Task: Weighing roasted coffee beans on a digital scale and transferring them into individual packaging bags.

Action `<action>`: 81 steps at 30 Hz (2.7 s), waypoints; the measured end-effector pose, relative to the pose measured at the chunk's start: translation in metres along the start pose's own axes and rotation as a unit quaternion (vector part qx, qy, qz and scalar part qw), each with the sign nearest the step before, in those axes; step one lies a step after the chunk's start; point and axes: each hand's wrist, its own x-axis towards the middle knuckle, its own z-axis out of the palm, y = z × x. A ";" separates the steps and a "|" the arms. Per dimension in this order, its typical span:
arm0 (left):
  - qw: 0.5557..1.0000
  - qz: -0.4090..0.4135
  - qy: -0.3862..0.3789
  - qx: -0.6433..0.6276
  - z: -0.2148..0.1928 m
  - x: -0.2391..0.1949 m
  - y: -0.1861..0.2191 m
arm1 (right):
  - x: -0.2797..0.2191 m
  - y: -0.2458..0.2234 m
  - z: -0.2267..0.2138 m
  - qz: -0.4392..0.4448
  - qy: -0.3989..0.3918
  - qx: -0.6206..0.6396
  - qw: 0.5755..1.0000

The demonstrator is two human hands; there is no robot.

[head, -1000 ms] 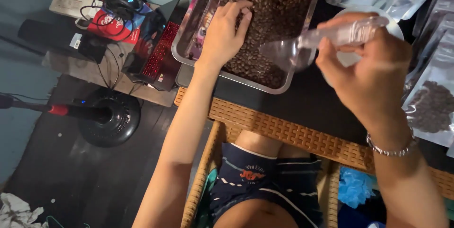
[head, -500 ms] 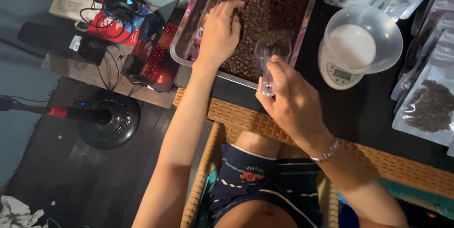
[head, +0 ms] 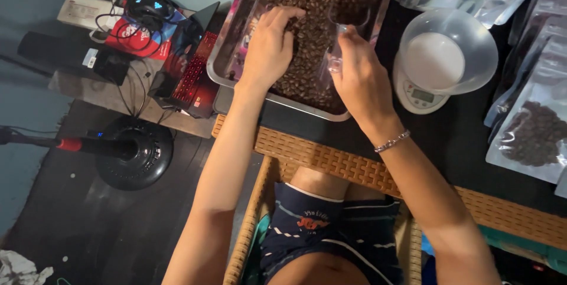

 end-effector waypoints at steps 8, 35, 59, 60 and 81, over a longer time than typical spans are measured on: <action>1.000 -0.007 0.002 -0.006 -0.001 0.001 0.002 | 0.013 -0.022 -0.023 0.078 -0.011 0.090 0.993; 1.000 0.013 0.005 -0.009 -0.004 0.000 0.006 | -0.031 -0.026 -0.047 0.437 -0.016 0.670 0.600; 0.998 0.047 0.003 -0.046 -0.008 0.011 0.034 | -0.102 0.032 -0.103 0.373 -0.021 0.698 0.611; 0.996 0.038 -0.014 -0.085 -0.008 0.012 0.040 | -0.105 0.036 -0.105 0.369 -0.021 0.706 0.604; 0.906 -0.012 -0.129 -0.403 0.096 0.069 0.117 | -0.050 0.129 -0.161 0.464 0.315 0.648 0.516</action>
